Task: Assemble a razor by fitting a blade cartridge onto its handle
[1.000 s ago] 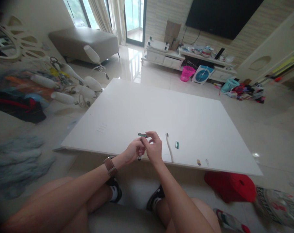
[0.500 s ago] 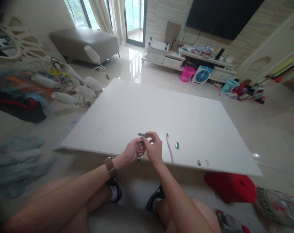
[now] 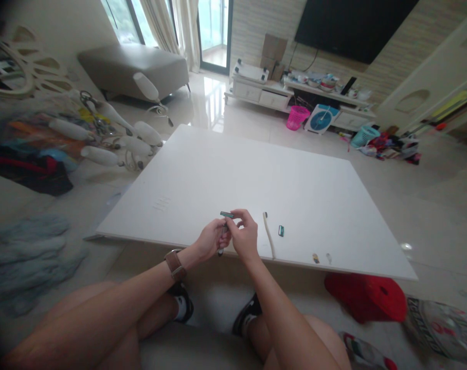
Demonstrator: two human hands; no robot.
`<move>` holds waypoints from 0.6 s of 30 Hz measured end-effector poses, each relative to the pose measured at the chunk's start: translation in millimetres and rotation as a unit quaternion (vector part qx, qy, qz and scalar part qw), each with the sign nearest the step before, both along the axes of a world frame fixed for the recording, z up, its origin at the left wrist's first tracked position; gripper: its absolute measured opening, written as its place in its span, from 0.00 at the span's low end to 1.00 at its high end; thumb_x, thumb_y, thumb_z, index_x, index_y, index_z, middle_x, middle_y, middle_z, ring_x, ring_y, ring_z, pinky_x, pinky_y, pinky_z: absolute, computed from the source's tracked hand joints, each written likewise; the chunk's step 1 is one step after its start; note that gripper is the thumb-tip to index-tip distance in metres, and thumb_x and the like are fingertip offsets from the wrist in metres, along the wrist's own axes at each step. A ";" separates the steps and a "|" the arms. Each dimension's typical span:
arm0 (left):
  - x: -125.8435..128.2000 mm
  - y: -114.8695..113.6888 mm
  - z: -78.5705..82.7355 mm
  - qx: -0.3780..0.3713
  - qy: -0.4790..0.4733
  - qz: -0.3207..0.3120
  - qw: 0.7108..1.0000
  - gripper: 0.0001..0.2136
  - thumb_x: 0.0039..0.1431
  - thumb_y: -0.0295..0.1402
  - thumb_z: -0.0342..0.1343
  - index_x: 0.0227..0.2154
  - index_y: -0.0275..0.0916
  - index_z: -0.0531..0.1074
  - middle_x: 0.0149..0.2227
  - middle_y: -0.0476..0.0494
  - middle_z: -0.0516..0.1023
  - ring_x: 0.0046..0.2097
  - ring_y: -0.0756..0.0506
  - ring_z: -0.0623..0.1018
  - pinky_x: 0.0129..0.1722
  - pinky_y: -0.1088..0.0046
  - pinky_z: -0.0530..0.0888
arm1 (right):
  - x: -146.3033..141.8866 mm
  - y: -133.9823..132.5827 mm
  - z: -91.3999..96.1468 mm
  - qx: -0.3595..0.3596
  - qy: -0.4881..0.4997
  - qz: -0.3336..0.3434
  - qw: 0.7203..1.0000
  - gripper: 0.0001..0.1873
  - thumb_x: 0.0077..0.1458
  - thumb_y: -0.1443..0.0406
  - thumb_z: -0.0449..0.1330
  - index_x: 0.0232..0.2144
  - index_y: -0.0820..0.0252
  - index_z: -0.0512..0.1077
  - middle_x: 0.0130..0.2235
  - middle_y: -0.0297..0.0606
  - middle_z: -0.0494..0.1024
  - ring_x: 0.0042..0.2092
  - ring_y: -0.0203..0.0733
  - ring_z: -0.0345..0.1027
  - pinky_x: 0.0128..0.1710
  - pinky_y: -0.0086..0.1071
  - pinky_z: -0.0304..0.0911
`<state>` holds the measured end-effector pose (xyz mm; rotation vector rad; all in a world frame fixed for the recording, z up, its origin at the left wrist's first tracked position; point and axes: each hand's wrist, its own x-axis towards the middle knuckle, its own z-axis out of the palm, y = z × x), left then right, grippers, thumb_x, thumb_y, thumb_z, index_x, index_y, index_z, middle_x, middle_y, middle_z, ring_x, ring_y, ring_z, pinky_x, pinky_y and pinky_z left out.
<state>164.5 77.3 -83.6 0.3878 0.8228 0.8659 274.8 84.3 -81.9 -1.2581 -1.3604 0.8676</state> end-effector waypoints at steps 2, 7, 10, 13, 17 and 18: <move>-0.2 0.2 -0.6 0.001 0.004 -0.001 1.000 0.12 0.57 0.39 0.47 0.22 0.38 0.59 0.18 0.52 0.56 0.18 0.54 0.54 0.17 0.80 0.50 | 0.3 -0.1 -0.6 0.003 -0.003 0.000 1.000 0.06 0.53 0.63 0.64 0.35 0.56 0.75 0.36 0.36 0.79 0.38 0.41 0.73 0.33 0.31 0.64; -0.7 1.2 -1.2 0.011 0.007 -0.007 1.000 0.13 0.58 0.39 0.47 0.21 0.38 0.59 0.18 0.52 0.55 0.18 0.54 0.53 0.17 0.79 0.49 | 0.3 -0.6 -2.0 0.003 -0.006 0.006 1.000 0.06 0.55 0.63 0.64 0.36 0.56 0.77 0.37 0.36 0.80 0.38 0.41 0.73 0.33 0.31 0.64; -0.6 1.4 -0.9 0.014 0.012 -0.008 1.000 0.13 0.59 0.38 0.45 0.21 0.39 0.58 0.18 0.52 0.55 0.18 0.54 0.53 0.17 0.79 0.49 | 0.1 -1.4 -2.1 -0.006 -0.002 0.018 1.000 0.08 0.56 0.63 0.63 0.39 0.55 0.78 0.39 0.37 0.81 0.39 0.41 0.73 0.34 0.32 0.66; -0.6 1.0 -0.7 0.016 0.017 -0.004 1.000 0.13 0.58 0.38 0.45 0.21 0.39 0.58 0.18 0.53 0.54 0.18 0.54 0.53 0.17 0.79 0.49 | 0.0 -2.2 -1.7 -0.010 -0.001 0.023 1.000 0.08 0.57 0.62 0.62 0.39 0.55 0.78 0.41 0.38 0.81 0.40 0.42 0.74 0.34 0.32 0.66; -1.2 0.7 -0.3 0.013 0.018 -0.010 1.000 0.14 0.59 0.38 0.45 0.20 0.39 0.57 0.18 0.52 0.54 0.18 0.54 0.53 0.17 0.79 0.49 | -0.1 -2.4 -1.4 -0.009 -0.004 0.024 1.000 0.07 0.57 0.61 0.62 0.38 0.55 0.77 0.40 0.38 0.81 0.40 0.43 0.74 0.33 0.32 0.66; -1.3 0.7 0.0 0.013 0.018 -0.011 1.000 0.15 0.59 0.39 0.45 0.20 0.39 0.57 0.18 0.52 0.55 0.18 0.54 0.53 0.17 0.79 0.49 | -0.2 -2.4 -1.4 -0.008 -0.005 0.023 1.000 0.07 0.57 0.62 0.62 0.38 0.55 0.77 0.40 0.38 0.81 0.40 0.42 0.73 0.33 0.32 0.66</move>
